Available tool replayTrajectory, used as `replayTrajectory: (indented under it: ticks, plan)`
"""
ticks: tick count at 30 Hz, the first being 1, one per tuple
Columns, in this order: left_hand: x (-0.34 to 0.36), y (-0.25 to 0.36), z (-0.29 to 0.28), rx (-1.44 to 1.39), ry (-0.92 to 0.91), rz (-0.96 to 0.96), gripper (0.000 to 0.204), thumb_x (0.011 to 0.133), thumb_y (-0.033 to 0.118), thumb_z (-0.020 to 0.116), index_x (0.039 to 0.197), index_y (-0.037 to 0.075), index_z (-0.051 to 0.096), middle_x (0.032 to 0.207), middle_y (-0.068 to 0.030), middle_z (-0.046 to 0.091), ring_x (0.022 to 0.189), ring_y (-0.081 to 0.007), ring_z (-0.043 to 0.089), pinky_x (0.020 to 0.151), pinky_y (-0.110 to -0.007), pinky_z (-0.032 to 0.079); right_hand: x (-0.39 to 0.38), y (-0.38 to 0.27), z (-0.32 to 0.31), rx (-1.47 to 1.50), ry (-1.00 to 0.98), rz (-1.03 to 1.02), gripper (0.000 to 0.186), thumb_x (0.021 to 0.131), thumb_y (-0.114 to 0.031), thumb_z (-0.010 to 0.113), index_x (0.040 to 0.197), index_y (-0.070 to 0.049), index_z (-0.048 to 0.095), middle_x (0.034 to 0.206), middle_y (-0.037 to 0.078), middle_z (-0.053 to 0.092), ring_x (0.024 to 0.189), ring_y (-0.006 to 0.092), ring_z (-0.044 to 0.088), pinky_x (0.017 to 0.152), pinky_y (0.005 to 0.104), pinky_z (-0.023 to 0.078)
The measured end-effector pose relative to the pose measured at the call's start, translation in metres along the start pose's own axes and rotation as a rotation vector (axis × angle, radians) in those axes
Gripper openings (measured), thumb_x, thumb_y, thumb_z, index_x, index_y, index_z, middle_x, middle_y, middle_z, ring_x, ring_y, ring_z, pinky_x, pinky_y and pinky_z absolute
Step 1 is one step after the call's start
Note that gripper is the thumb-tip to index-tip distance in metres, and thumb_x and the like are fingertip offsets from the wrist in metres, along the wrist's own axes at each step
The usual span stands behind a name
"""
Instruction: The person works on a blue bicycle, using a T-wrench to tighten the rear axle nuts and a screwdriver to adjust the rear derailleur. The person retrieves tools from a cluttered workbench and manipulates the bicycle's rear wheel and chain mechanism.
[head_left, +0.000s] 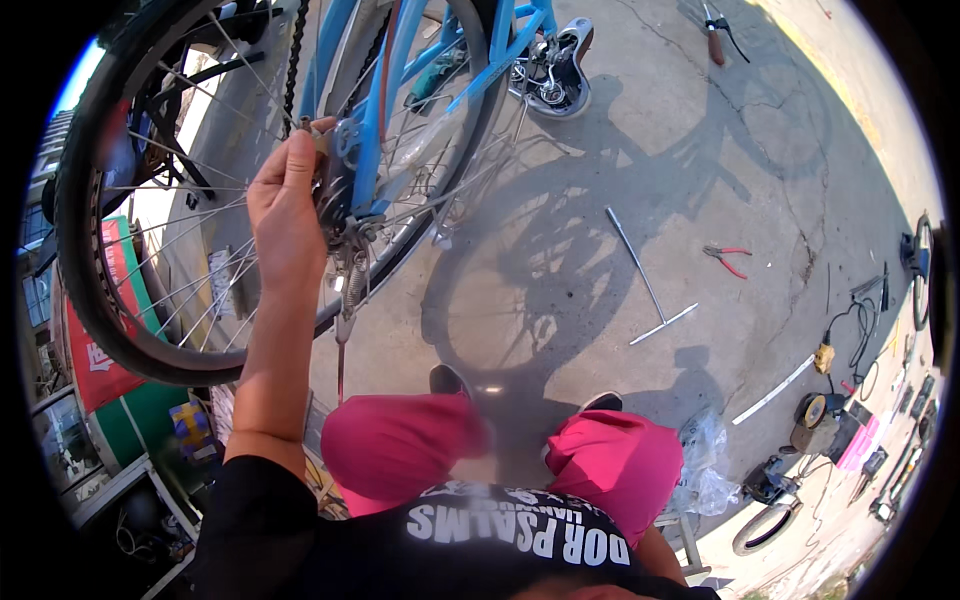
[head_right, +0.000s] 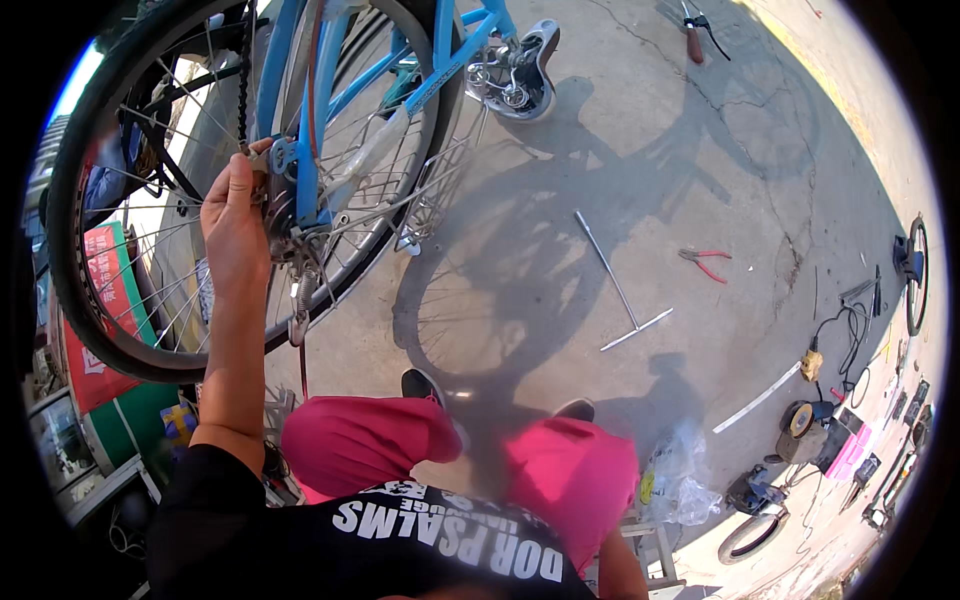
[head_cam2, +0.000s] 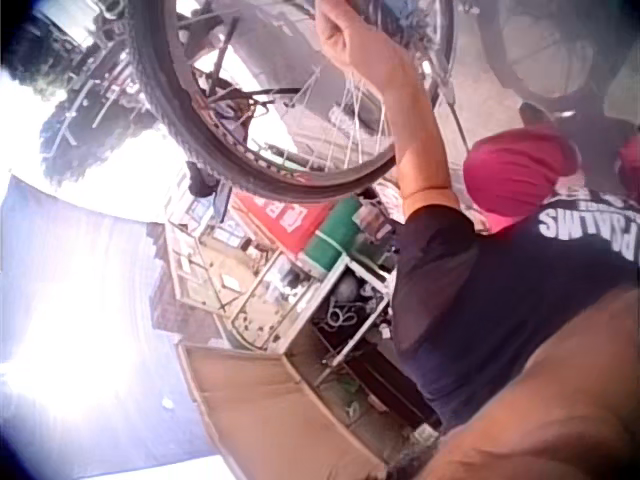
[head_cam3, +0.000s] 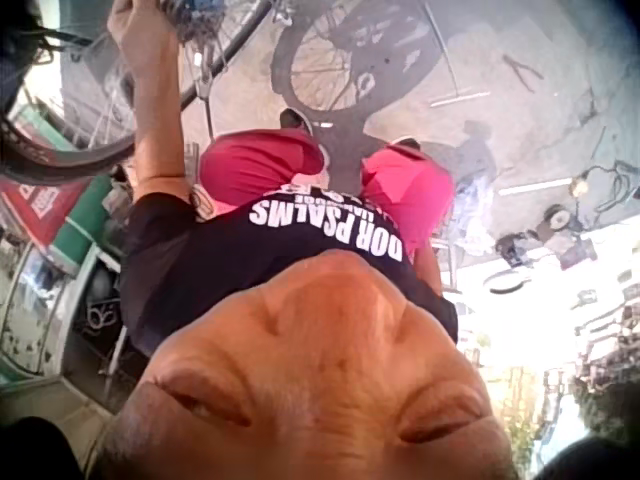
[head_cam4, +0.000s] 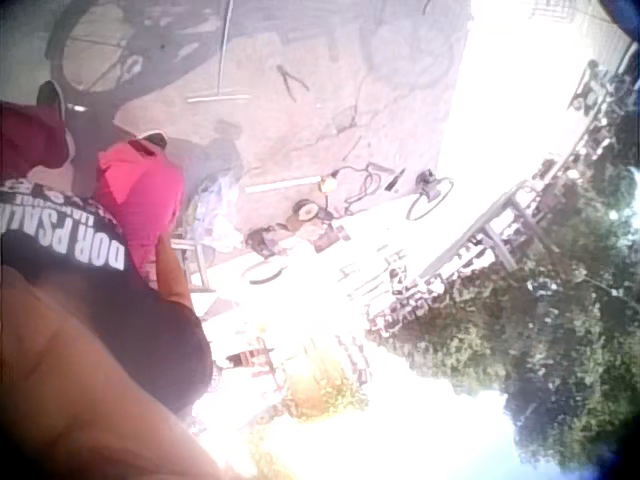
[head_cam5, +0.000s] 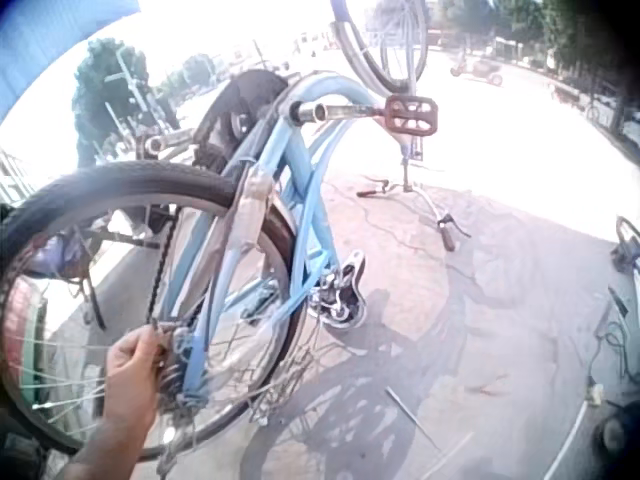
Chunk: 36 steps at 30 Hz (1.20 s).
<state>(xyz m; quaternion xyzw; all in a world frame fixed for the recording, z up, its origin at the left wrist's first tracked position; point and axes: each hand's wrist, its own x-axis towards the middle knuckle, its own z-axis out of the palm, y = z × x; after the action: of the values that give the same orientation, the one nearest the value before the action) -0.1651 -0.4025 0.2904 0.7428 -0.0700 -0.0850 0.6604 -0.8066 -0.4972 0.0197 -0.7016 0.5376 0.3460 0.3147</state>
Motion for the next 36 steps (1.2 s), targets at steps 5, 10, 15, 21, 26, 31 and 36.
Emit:
replayTrajectory:
  ticks: [5, 10, 15, 21, 26, 31, 36]
  plan:
    - [-0.008, 0.004, 0.001, -0.075, 0.000, -0.034, 0.031, 0.096, 0.026, 0.055, 0.105, -0.002, 0.065, 0.085, -0.0022, 0.065, 0.077, -0.0057, 0.058, 0.068, -0.018, 0.045, -0.010, -0.008, -0.023, -0.120, -0.040, 0.016, 0.030, 0.084, -0.027, 0.052, 0.096, -0.003, 0.065, 0.081, 0.022, 0.065, 0.081, 0.0403, 0.064, 0.070, 0.0483, 0.050]
    - [-0.004, 0.010, 0.004, -0.087, -0.024, -0.106, 0.031, 0.095, 0.025, 0.056, 0.104, -0.003, 0.066, 0.090, -0.0036, 0.065, 0.079, -0.0068, 0.056, 0.074, -0.019, 0.044, -0.002, -0.045, -0.031, -0.147, -0.003, 0.043, 0.030, 0.084, -0.026, 0.052, 0.097, -0.002, 0.064, 0.082, 0.021, 0.066, 0.081, 0.0401, 0.064, 0.070, 0.0485, 0.050]
    - [0.002, 0.012, -0.003, -0.014, -0.044, -0.129, 0.032, 0.097, 0.023, 0.051, 0.109, -0.005, 0.062, 0.094, -0.0082, 0.066, 0.081, -0.0098, 0.061, 0.074, -0.022, 0.050, -0.018, -0.037, -0.038, -0.224, 0.028, 0.051, 0.030, 0.084, -0.025, 0.052, 0.098, -0.001, 0.063, 0.083, 0.021, 0.066, 0.082, 0.0399, 0.064, 0.069, 0.0487, 0.050]
    - [-0.031, 0.018, -0.006, 0.150, -0.001, 0.046, 0.037, 0.095, 0.018, 0.054, 0.125, -0.003, 0.052, 0.123, -0.0100, 0.057, 0.110, -0.0140, 0.053, 0.097, -0.028, 0.040, 0.038, -0.045, -0.081, -0.509, -0.216, -0.152, 0.032, 0.086, -0.027, 0.056, 0.103, 0.000, 0.062, 0.095, 0.025, 0.065, 0.090, 0.0407, 0.063, 0.080, 0.0482, 0.050]
    - [-0.114, 0.014, -0.057, 0.677, -0.073, 0.052, 0.045, 0.087, 0.008, 0.059, 0.130, 0.004, 0.048, 0.138, -0.0114, 0.046, 0.127, -0.0252, 0.044, 0.105, -0.034, 0.032, 0.036, -0.159, -0.106, -0.268, 0.077, -0.292, 0.036, 0.089, -0.030, 0.057, 0.098, 0.004, 0.060, 0.085, 0.027, 0.065, 0.076, 0.0385, 0.066, 0.064, 0.0464, 0.052]
    - [-0.213, -0.021, -0.130, 0.945, -0.032, -0.114, 0.055, 0.083, 0.007, 0.062, 0.135, 0.008, 0.042, 0.140, -0.0139, 0.040, 0.129, -0.0319, 0.040, 0.106, -0.040, 0.032, -0.045, -0.252, -0.085, 0.761, -0.454, -0.099, 0.031, 0.096, -0.033, 0.046, 0.092, -0.003, 0.048, 0.069, 0.007, 0.051, 0.043, 0.0159, 0.049, 0.036, 0.0315, 0.041]
    - [-0.350, -0.025, -0.228, 1.107, -0.016, -0.526, 0.064, 0.080, 0.009, 0.064, 0.138, 0.012, 0.038, 0.139, -0.0182, 0.041, 0.129, -0.0350, 0.038, 0.105, -0.041, 0.033, -0.170, -0.261, -0.082, 1.066, -0.768, 0.143, 0.026, 0.095, -0.033, 0.049, 0.095, -0.007, 0.050, 0.072, 0.006, 0.054, 0.050, 0.0162, 0.052, 0.040, 0.0311, 0.041]
